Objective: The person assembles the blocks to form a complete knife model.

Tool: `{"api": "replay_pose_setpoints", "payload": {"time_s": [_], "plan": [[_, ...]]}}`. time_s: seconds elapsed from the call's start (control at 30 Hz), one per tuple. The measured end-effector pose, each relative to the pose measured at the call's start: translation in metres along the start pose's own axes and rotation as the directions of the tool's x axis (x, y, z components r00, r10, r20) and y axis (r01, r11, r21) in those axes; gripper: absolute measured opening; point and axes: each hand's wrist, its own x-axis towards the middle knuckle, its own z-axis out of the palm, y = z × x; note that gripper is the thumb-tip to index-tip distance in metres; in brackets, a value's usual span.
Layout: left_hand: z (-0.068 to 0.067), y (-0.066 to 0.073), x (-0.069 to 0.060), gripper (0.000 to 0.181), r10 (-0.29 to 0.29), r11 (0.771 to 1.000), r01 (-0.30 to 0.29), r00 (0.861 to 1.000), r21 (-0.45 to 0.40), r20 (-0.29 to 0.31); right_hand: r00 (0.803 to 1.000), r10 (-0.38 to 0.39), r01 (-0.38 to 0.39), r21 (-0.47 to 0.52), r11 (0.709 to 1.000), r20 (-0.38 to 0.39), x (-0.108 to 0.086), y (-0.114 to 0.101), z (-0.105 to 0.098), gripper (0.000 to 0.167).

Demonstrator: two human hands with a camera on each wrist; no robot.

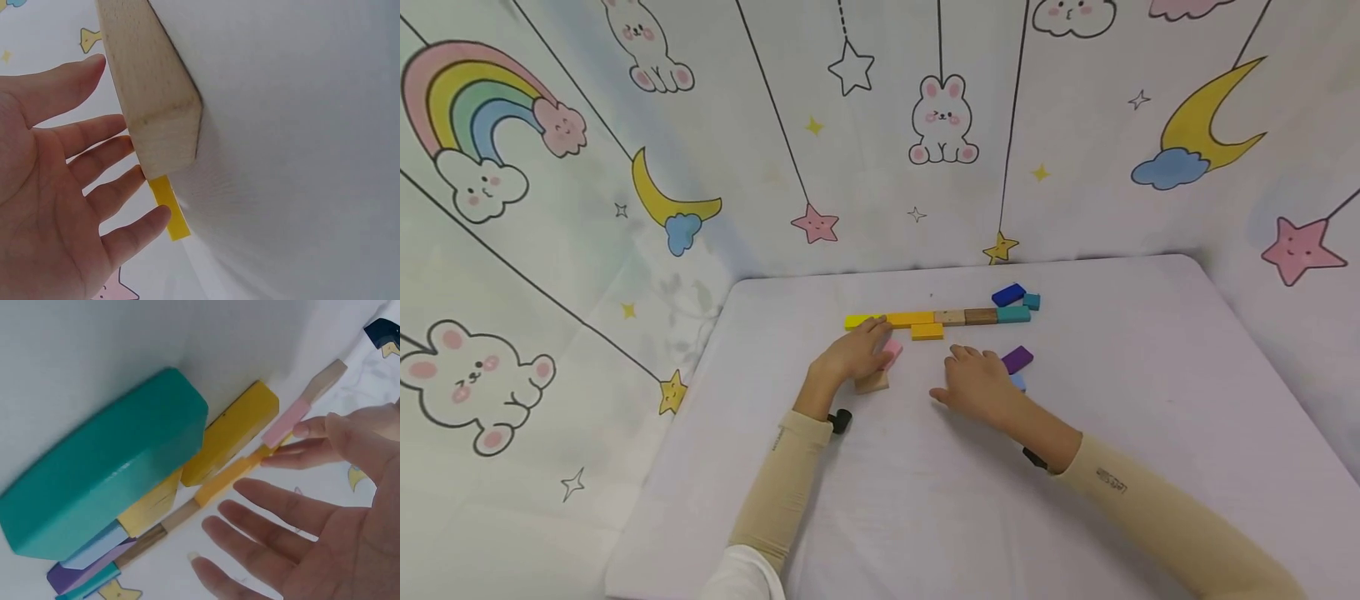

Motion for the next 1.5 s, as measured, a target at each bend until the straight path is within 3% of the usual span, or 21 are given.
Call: {"api": "replay_pose_setpoints", "payload": {"time_s": [0.6,0.9,1.2,1.5], "plan": [[0.002,-0.003,0.003,0.061,0.021,1.0,-0.021,1.0,0.008,-0.002,0.988,-0.103,0.102,-0.011,0.995,-0.114,-0.045,0.004,0.007,0.053],[0.0,-0.002,0.002,0.061,0.015,1.0,-0.015,1.0,-0.005,-0.002,0.986,-0.129,0.13,0.001,0.991,-0.106,-0.064,0.009,0.011,0.054],[-0.003,-0.001,-0.001,0.063,0.005,1.0,-0.005,1.0,-0.013,0.018,0.981,-0.175,0.171,-0.052,0.984,-0.084,-0.069,0.011,0.013,0.064],[-0.001,0.0,0.001,0.063,-0.005,1.0,0.005,1.0,-0.004,0.017,0.976,-0.215,0.213,-0.033,0.976,-0.038,-0.062,0.017,0.018,0.073]]}}
